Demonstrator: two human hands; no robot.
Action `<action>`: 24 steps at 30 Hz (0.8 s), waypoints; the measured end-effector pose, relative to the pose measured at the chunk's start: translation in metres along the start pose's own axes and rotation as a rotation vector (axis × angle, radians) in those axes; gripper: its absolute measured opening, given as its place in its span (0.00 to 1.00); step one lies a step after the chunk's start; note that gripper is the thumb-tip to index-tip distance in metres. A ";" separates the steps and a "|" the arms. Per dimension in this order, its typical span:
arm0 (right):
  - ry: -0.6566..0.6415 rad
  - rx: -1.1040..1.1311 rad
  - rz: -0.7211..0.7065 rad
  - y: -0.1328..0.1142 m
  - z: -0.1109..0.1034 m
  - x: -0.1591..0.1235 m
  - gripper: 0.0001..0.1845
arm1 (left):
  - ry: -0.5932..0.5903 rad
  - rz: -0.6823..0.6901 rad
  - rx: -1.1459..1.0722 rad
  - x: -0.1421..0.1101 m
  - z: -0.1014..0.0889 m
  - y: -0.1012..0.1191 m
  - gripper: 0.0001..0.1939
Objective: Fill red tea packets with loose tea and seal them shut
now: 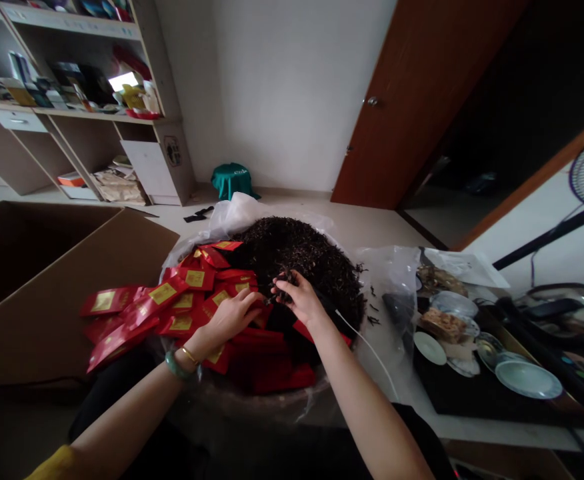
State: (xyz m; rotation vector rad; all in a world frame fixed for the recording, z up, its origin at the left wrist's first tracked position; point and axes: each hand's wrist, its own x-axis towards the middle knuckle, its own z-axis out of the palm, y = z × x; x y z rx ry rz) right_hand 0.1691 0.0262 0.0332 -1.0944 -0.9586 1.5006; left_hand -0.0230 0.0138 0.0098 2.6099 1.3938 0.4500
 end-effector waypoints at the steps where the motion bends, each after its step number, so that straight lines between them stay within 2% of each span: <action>1: -0.010 0.034 0.000 -0.001 0.005 -0.002 0.19 | -0.018 -0.005 0.012 0.002 -0.001 0.001 0.13; 5: 0.000 -0.006 -0.099 0.007 0.017 0.000 0.17 | -0.091 -0.018 0.058 0.008 -0.002 0.008 0.16; 9: 0.095 -0.333 -0.318 0.020 0.016 0.008 0.10 | -0.107 -0.035 0.074 0.010 0.003 0.009 0.14; 12: 0.083 -0.650 -0.431 0.026 0.012 0.012 0.08 | -0.051 -0.044 0.033 0.010 0.008 0.008 0.12; 15: 0.050 -0.842 -0.491 0.027 0.010 0.014 0.07 | 0.001 -0.031 -0.041 0.009 0.009 0.007 0.10; 19: 0.024 -0.897 -0.513 0.026 0.012 0.013 0.09 | 0.097 0.006 -0.210 0.005 0.009 0.005 0.08; 24: -0.025 -0.945 -0.554 0.022 0.013 0.006 0.13 | 0.280 0.106 -0.377 0.006 0.016 -0.006 0.07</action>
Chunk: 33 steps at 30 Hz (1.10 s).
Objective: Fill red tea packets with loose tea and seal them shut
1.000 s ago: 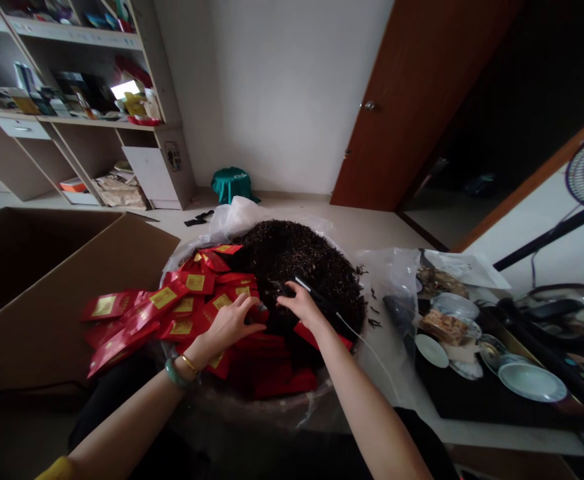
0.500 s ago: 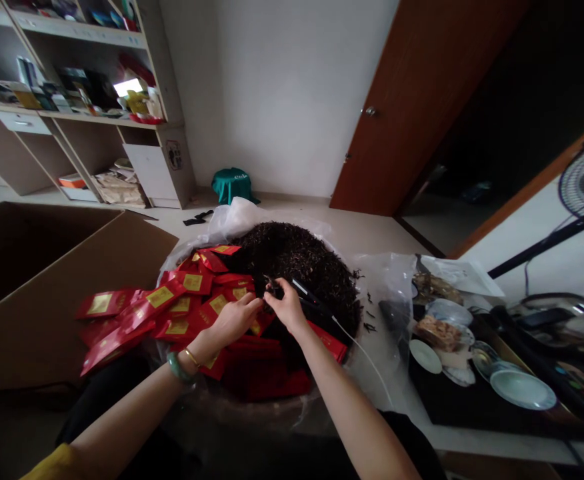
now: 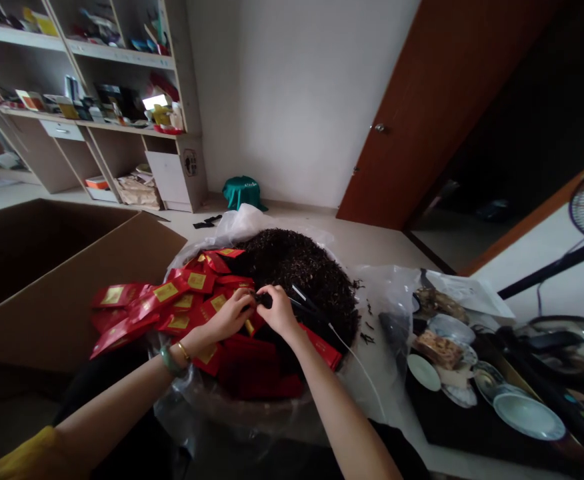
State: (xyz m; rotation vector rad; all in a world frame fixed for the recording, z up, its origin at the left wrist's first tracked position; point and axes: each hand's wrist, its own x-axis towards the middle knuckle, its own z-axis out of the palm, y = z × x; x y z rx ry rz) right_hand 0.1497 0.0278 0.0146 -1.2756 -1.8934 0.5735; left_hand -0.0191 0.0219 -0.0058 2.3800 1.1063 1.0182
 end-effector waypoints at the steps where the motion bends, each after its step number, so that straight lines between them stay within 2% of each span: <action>1: 0.003 -0.004 -0.012 -0.002 -0.001 -0.001 0.13 | 0.026 0.020 -0.014 0.000 0.001 -0.003 0.06; 4: 0.029 0.013 -0.018 -0.008 -0.003 -0.002 0.14 | 0.061 0.053 -0.047 0.000 0.000 -0.010 0.06; 6: 0.000 0.037 0.000 -0.014 -0.006 -0.001 0.16 | 0.062 0.054 -0.072 -0.001 -0.003 -0.013 0.06; 12: -0.246 0.020 0.047 -0.031 -0.020 0.011 0.19 | 0.030 0.060 -0.130 0.001 -0.011 -0.018 0.06; 17: -0.376 -0.204 -0.018 -0.041 -0.023 0.024 0.19 | 0.037 0.071 -0.147 0.002 -0.014 -0.014 0.05; 19: -0.432 -0.295 -0.013 -0.044 -0.023 0.028 0.16 | 0.043 0.097 -0.121 0.001 -0.015 -0.012 0.06; 23: -0.624 -0.372 0.012 -0.050 -0.023 0.038 0.12 | 0.060 0.208 0.046 -0.006 -0.018 -0.010 0.07; 25: -0.731 -0.380 -0.034 -0.055 -0.023 0.043 0.11 | 0.094 0.224 0.133 -0.013 -0.020 -0.013 0.08; 28: -0.841 -0.419 -0.095 -0.066 -0.017 0.050 0.12 | 0.211 0.179 0.196 -0.023 -0.023 -0.019 0.08; 30: -0.842 -0.470 -0.076 -0.074 -0.011 0.054 0.12 | 0.277 0.171 0.213 -0.025 -0.024 -0.022 0.09; 33: -0.790 -0.527 -0.018 -0.083 -0.005 0.059 0.09 | 0.306 0.204 0.236 -0.020 -0.024 -0.020 0.10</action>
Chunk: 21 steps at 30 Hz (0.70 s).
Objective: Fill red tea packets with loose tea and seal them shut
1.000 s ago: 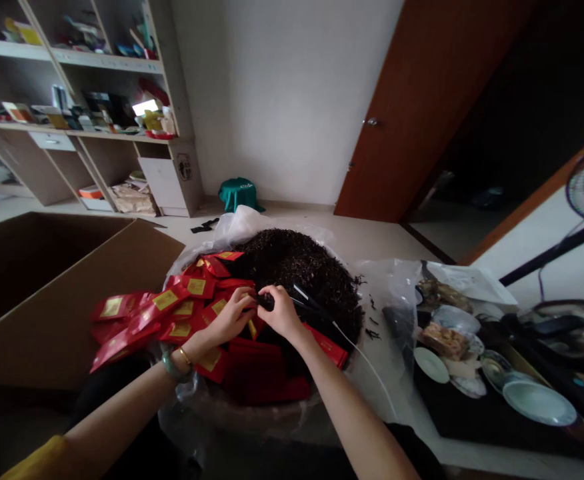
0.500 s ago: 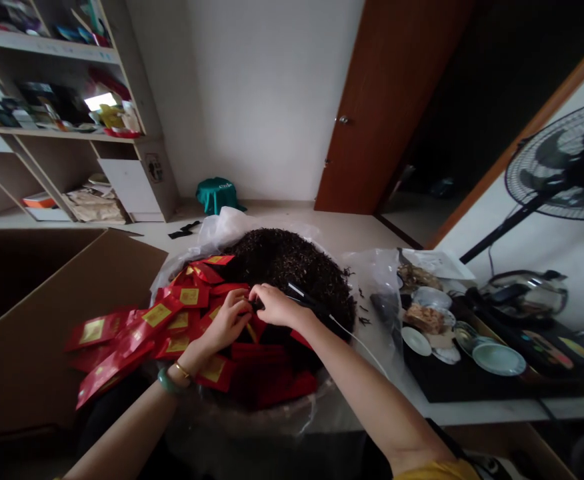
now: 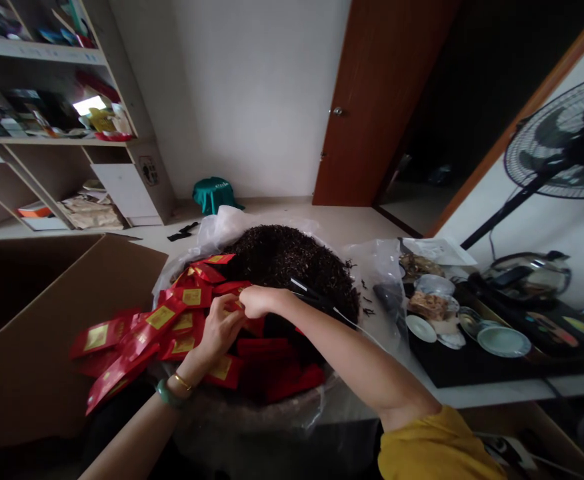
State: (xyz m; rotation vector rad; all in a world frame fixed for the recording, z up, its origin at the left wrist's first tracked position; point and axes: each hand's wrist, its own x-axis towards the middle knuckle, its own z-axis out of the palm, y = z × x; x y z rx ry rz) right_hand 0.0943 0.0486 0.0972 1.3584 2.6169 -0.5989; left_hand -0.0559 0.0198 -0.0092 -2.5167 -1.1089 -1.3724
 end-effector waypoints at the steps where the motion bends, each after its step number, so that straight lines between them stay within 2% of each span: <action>1: 0.007 -0.008 0.024 -0.002 -0.002 0.001 0.09 | 0.003 0.007 0.006 0.003 0.001 0.001 0.10; 7: 0.022 -0.055 0.065 -0.008 -0.015 -0.007 0.10 | 0.003 0.037 0.052 0.015 0.002 0.006 0.09; 11: 0.117 -0.040 0.040 -0.008 -0.016 -0.019 0.12 | -0.042 0.044 0.036 0.014 0.001 0.006 0.09; 14: 0.161 -0.013 0.032 -0.003 -0.006 -0.027 0.13 | -0.075 0.042 0.019 0.014 0.001 0.005 0.09; 21: 0.101 -0.087 0.148 0.011 0.037 -0.021 0.06 | -0.161 0.141 0.004 0.009 0.003 0.003 0.13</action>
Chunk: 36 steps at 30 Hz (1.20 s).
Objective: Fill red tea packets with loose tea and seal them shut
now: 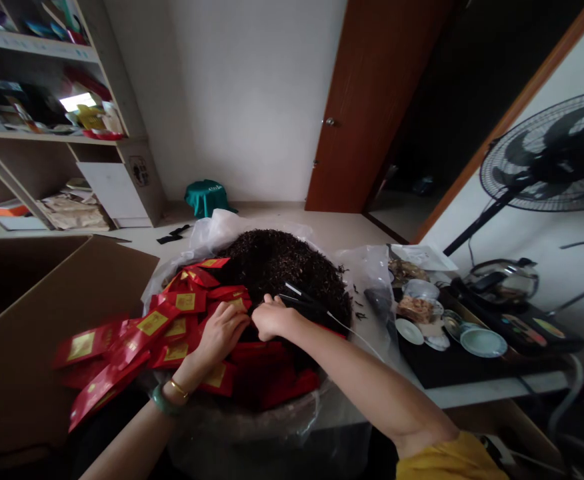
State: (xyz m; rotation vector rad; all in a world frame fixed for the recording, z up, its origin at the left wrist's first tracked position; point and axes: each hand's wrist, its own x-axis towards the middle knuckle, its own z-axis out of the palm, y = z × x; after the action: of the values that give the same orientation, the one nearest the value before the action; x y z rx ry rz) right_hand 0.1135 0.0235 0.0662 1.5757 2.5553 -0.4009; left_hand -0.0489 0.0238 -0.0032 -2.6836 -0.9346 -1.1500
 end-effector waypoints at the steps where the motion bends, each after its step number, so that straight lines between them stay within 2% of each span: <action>1: -0.002 -0.002 0.003 0.000 0.004 0.003 0.05 | -0.011 0.009 0.000 0.000 0.000 0.001 0.13; 5: 0.020 0.010 -0.029 0.001 0.007 0.009 0.04 | -0.065 0.052 -0.019 0.002 -0.003 0.001 0.13; 10: 0.039 0.011 -0.115 0.005 -0.002 -0.001 0.07 | -0.125 0.063 0.042 0.004 -0.007 -0.007 0.10; 13: 0.215 0.206 -0.193 0.018 0.000 -0.010 0.13 | -0.174 0.028 0.067 0.000 -0.005 -0.013 0.08; 15: 0.338 0.383 -0.084 0.032 0.008 -0.013 0.17 | -0.195 -0.008 0.045 -0.004 -0.002 -0.016 0.08; 17: 0.288 0.419 0.123 0.046 0.023 -0.011 0.20 | -0.206 -0.042 0.012 -0.007 0.001 -0.017 0.09; 18: 0.190 0.363 0.146 0.051 0.032 -0.009 0.19 | -0.210 -0.048 -0.005 -0.008 0.002 -0.017 0.09; 20: 0.122 0.326 0.138 0.057 0.050 -0.001 0.16 | -0.211 -0.039 -0.026 -0.008 0.001 -0.016 0.10; 21: 0.098 0.311 0.127 0.058 0.059 0.005 0.17 | -0.206 -0.024 -0.028 -0.007 -0.001 -0.016 0.10; 25: 0.070 0.257 0.106 0.053 0.082 0.026 0.32 | -0.190 0.059 0.005 -0.001 -0.013 -0.013 0.11; 27: 0.067 0.236 0.103 0.050 0.089 0.033 0.37 | -0.182 0.088 0.036 0.002 -0.017 -0.012 0.12; 31: 0.054 0.207 0.078 0.047 0.097 0.034 0.29 | -0.212 0.116 0.054 0.006 -0.017 -0.007 0.10; 36: 0.037 0.193 0.015 0.048 0.094 0.029 0.16 | -0.363 0.088 -0.008 0.006 -0.014 0.001 0.10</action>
State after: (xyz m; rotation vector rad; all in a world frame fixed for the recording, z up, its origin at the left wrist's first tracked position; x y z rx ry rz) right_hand 0.1391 0.0421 -0.0388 1.6775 2.5982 -0.6403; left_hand -0.0542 0.0216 0.0112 -2.9635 -0.8394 -0.6620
